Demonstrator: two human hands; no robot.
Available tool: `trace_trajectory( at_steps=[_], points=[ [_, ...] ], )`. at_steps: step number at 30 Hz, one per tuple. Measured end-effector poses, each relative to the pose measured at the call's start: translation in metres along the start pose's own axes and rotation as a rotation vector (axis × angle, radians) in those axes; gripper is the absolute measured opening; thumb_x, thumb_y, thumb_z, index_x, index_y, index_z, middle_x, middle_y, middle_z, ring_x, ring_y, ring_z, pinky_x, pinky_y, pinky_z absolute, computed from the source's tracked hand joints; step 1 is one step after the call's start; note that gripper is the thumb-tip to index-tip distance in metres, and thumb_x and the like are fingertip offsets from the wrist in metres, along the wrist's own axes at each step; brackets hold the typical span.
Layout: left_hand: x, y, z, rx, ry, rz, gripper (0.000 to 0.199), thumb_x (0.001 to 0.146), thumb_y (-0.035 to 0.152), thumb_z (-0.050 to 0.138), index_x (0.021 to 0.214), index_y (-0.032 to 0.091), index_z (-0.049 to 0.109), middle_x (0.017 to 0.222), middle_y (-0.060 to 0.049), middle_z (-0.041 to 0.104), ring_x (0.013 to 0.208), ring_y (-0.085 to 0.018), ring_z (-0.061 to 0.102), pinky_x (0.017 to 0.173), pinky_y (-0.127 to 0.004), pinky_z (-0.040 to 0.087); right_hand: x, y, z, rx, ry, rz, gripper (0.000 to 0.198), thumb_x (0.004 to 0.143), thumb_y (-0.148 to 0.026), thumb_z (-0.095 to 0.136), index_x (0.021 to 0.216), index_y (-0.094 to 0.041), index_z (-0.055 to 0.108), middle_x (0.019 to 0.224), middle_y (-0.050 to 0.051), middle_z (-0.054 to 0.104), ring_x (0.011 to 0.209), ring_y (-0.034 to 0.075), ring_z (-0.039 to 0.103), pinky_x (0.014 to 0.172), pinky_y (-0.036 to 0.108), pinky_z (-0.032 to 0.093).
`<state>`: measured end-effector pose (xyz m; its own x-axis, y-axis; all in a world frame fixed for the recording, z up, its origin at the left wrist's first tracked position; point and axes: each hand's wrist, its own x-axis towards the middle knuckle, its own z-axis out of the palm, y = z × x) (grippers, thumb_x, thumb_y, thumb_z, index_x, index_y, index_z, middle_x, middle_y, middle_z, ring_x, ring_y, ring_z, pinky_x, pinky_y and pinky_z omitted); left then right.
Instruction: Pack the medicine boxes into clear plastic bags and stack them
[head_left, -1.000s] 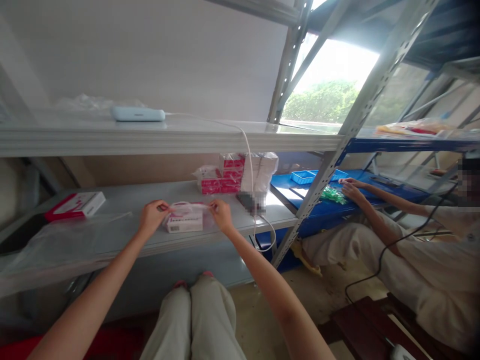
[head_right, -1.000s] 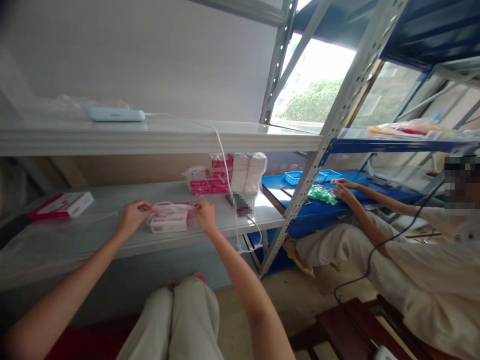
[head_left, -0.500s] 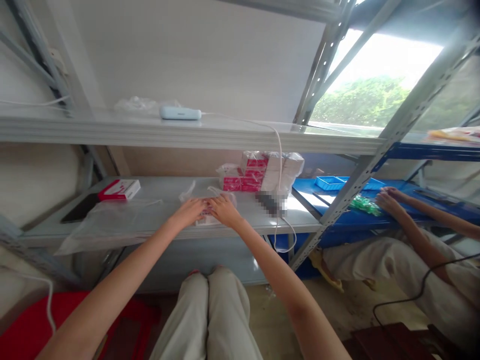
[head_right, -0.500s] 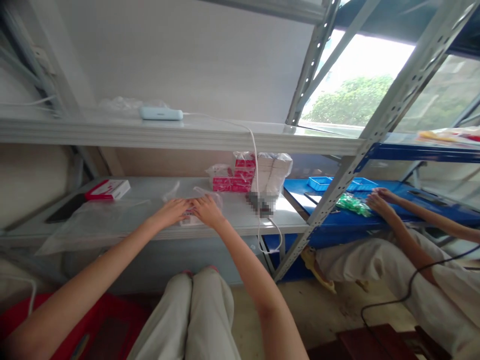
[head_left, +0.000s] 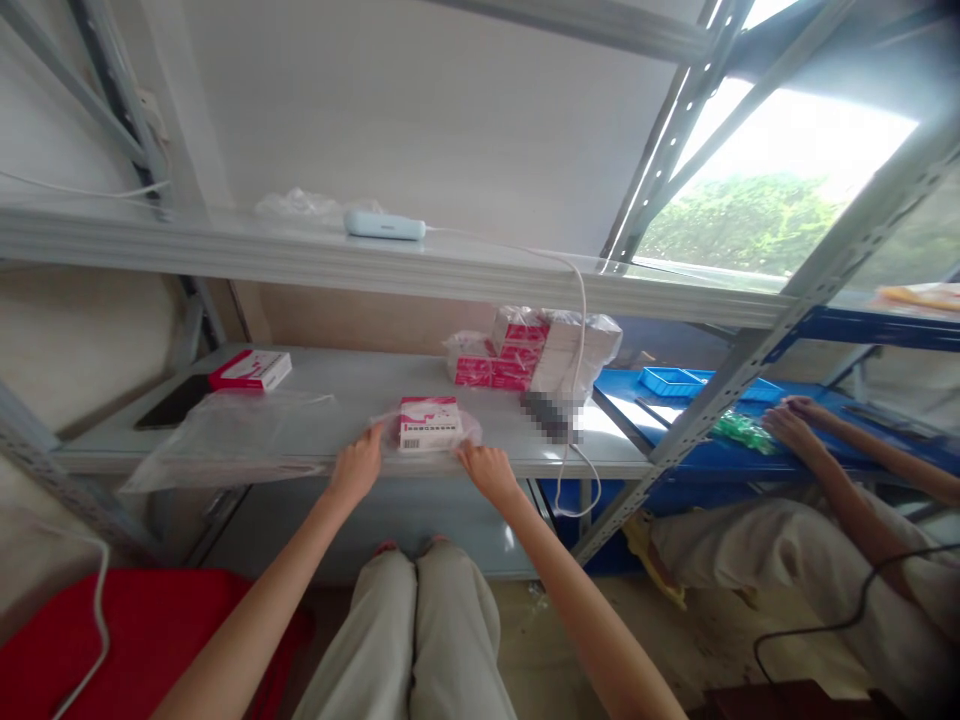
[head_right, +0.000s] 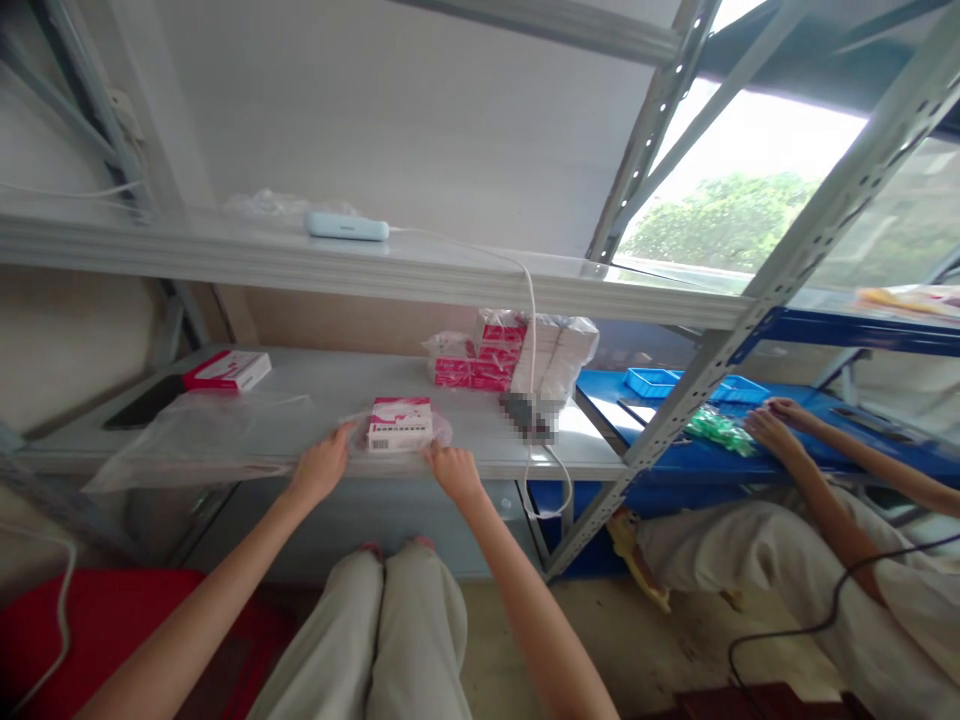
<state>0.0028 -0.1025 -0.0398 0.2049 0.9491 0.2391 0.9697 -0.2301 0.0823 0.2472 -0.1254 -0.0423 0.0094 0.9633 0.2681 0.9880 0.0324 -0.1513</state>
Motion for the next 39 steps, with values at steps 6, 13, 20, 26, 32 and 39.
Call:
trace_trajectory(
  at_steps=[6,13,20,26,32,39],
  points=[
    [0.047,0.009,0.011,-0.252,-0.043,-0.080,0.045,0.100,0.032,0.023,0.141,0.023,0.038,0.106,-0.013,0.070,0.094,-0.026,0.068,0.078,-0.034,0.049,0.017,0.003,-0.001,0.041,0.058,0.323,0.053,0.094,-0.058,0.033,0.090,-0.017,0.067,0.079,0.016,0.070,0.079,0.029,0.068,0.066,0.034,0.044],
    [0.087,0.005,0.022,-0.171,0.010,-0.057,0.038,0.100,0.027,0.027,0.122,0.017,0.056,0.110,-0.013,0.068,0.105,-0.023,0.062,0.082,-0.030,0.046,0.071,0.006,0.014,0.323,0.154,0.373,0.022,0.088,-0.036,0.051,0.101,-0.021,0.061,0.083,0.004,0.070,0.082,0.021,0.067,0.063,0.025,0.040],
    [0.107,0.006,0.029,-0.148,-0.033,-0.030,0.032,0.095,0.018,0.037,0.121,0.016,0.055,0.111,-0.014,0.064,0.107,-0.025,0.058,0.082,-0.032,0.046,0.113,0.006,0.038,0.262,0.053,0.298,0.017,0.089,-0.027,0.049,0.091,-0.019,0.063,0.093,0.009,0.069,0.089,0.021,0.064,0.065,0.025,0.039],
    [0.047,-0.012,0.039,-0.145,0.024,-0.015,0.035,0.089,0.012,0.042,0.121,0.018,0.056,0.114,-0.013,0.057,0.108,-0.025,0.053,0.090,-0.037,0.044,0.068,0.028,0.040,0.272,0.026,-0.059,0.018,0.083,-0.009,0.046,0.089,-0.018,0.061,0.095,0.008,0.065,0.095,0.021,0.057,0.081,0.029,0.042],
    [0.005,-0.005,0.014,-0.403,0.443,-0.001,0.028,0.093,0.023,0.037,0.114,0.020,0.057,0.106,-0.010,0.048,0.100,-0.026,0.050,0.092,-0.045,0.044,0.032,0.045,0.002,0.466,0.124,-0.213,0.042,0.077,-0.008,0.048,0.117,-0.020,0.053,0.123,0.010,0.054,0.115,0.023,0.048,0.099,0.039,0.038],
    [0.062,0.024,0.007,-0.873,0.300,0.192,0.036,0.093,0.045,0.040,0.118,0.020,0.048,0.130,-0.012,0.043,0.128,-0.024,0.038,0.111,-0.045,0.028,0.109,-0.032,-0.032,0.354,-0.398,-0.461,0.113,0.051,-0.039,0.084,0.147,-0.021,0.028,0.149,0.015,0.033,0.139,0.035,0.026,0.111,0.051,0.020]
  ],
)
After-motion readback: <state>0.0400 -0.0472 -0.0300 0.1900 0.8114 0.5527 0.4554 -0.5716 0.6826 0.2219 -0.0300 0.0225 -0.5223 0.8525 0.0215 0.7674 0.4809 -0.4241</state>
